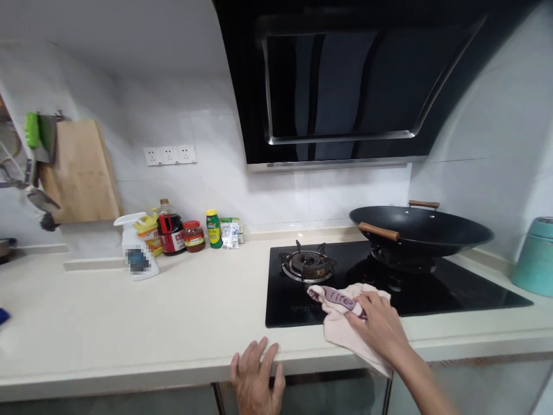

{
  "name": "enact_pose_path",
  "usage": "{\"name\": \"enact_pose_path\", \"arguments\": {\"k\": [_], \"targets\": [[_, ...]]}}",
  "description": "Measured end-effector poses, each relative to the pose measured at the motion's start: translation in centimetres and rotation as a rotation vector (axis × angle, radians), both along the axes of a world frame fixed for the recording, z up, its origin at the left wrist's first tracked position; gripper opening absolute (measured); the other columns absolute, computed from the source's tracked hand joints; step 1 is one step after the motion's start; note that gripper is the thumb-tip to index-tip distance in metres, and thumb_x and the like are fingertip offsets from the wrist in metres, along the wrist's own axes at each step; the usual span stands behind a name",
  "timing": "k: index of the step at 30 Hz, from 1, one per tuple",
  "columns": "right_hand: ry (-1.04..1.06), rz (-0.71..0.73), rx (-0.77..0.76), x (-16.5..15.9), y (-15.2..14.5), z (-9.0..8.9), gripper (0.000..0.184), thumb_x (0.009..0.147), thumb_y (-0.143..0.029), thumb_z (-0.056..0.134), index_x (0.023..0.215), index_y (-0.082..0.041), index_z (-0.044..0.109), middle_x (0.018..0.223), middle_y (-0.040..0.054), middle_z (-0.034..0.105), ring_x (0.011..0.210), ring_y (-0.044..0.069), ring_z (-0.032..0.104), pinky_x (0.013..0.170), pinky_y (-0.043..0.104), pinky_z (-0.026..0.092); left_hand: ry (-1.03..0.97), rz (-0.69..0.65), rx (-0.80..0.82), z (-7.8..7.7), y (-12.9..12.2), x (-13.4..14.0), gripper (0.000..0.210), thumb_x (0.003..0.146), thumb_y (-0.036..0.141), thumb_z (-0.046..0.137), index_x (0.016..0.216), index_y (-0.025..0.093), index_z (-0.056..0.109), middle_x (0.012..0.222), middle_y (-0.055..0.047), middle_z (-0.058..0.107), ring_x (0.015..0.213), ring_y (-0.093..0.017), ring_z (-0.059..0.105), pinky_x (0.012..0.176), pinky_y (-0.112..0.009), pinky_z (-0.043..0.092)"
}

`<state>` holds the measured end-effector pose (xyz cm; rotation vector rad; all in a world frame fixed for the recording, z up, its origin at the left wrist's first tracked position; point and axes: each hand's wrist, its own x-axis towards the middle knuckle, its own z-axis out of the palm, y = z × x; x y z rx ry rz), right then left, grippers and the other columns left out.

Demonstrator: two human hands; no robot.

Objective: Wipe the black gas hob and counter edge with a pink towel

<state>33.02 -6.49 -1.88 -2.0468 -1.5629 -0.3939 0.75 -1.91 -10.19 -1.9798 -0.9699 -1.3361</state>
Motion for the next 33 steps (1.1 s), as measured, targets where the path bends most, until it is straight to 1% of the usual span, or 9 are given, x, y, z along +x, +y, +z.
{"name": "enact_pose_path", "arguments": {"k": [4,8,13,16,18,20,23,27,33], "targets": [[-0.026,-0.140,-0.040,-0.4,0.5,0.6,0.035,0.092,-0.048,0.051,0.107,-0.020,0.067,0.120,0.0133,0.059,0.104,0.031,0.053,0.086,0.041,0.037,-0.008,0.003,0.040,0.3,-0.2,0.3,0.031,0.084,0.020,0.062,0.113,0.026,0.072,0.114,-0.007,0.074,0.113,-0.026,0.060,0.119,-0.047,0.021],[-0.065,-0.082,-0.097,-3.6,2.2,1.5,0.034,0.095,-0.043,0.048,0.106,-0.017,0.067,0.114,0.0165,0.061,0.103,0.034,0.053,0.088,0.044,0.036,-0.021,0.010,0.050,0.0,0.1,0.4,0.030,0.083,0.021,0.062,0.111,0.025,0.073,0.114,-0.007,0.074,0.112,-0.026,0.060,0.119,-0.048,0.020],[-0.012,0.095,-0.085,-9.0,3.9,2.2,0.027,0.094,-0.038,0.053,0.108,-0.018,0.065,0.119,0.0156,0.062,0.110,0.034,0.052,0.094,0.047,0.036,-0.016,0.022,0.058,-0.5,0.6,0.2,0.030,0.084,0.023,0.061,0.110,0.028,0.073,0.113,-0.006,0.074,0.111,-0.026,0.060,0.119,-0.048,0.020],[0.037,0.296,-0.070,-11.1,3.7,2.4,0.024,0.092,-0.036,0.056,0.108,-0.020,0.063,0.124,0.0127,0.061,0.115,0.033,0.050,0.098,0.047,0.036,-0.002,0.023,0.063,-0.1,0.5,0.0,0.029,0.084,0.022,0.060,0.110,0.027,0.073,0.113,-0.006,0.074,0.111,-0.026,0.061,0.118,-0.047,0.022],[0.075,0.439,-0.053,-11.5,3.1,2.4,0.023,0.090,-0.034,0.059,0.109,-0.021,0.061,0.127,0.0099,0.060,0.116,0.030,0.050,0.100,0.045,0.036,0.023,0.018,0.076,0.3,0.3,-0.2,0.029,0.085,0.022,0.059,0.111,0.026,0.072,0.113,-0.006,0.075,0.111,-0.025,0.061,0.118,-0.047,0.022],[0.114,0.532,-0.030,-11.0,2.2,2.1,0.024,0.087,-0.030,0.063,0.109,-0.023,0.059,0.126,0.0077,0.060,0.116,0.028,0.050,0.100,0.042,0.038,0.051,0.015,0.077,0.7,0.0,-0.3,0.030,0.085,0.021,0.058,0.112,0.025,0.072,0.113,-0.007,0.074,0.111,-0.025,0.061,0.118,-0.046,0.022],[0.139,0.556,0.006,-9.3,1.2,1.6,0.022,0.085,-0.028,0.064,0.106,-0.024,0.059,0.120,0.0064,0.061,0.110,0.026,0.052,0.096,0.039,0.040,0.073,0.020,0.066,1.0,-0.3,-0.4,0.032,0.085,0.020,0.059,0.114,0.025,0.071,0.114,-0.007,0.074,0.112,-0.025,0.060,0.117,-0.046,0.022],[0.124,0.491,0.045,-6.2,0.7,1.2,0.016,0.085,-0.027,0.064,0.101,-0.024,0.061,0.113,0.0065,0.061,0.103,0.025,0.052,0.091,0.038,0.041,0.060,0.034,0.044,0.9,-0.4,-0.4,0.032,0.086,0.020,0.059,0.115,0.027,0.071,0.116,-0.006,0.074,0.113,-0.025,0.060,0.117,-0.046,0.023],[0.052,0.313,0.049,-0.2,0.0,0.5,0.013,0.086,-0.034,0.062,0.093,-0.022,0.062,0.103,0.0069,0.061,0.092,0.024,0.053,0.083,0.037,0.042,0.042,0.021,0.025,0.3,-0.1,-0.4,0.033,0.087,0.020,0.059,0.117,0.027,0.072,0.118,-0.007,0.073,0.115,-0.026,0.060,0.117,-0.047,0.023]]}}
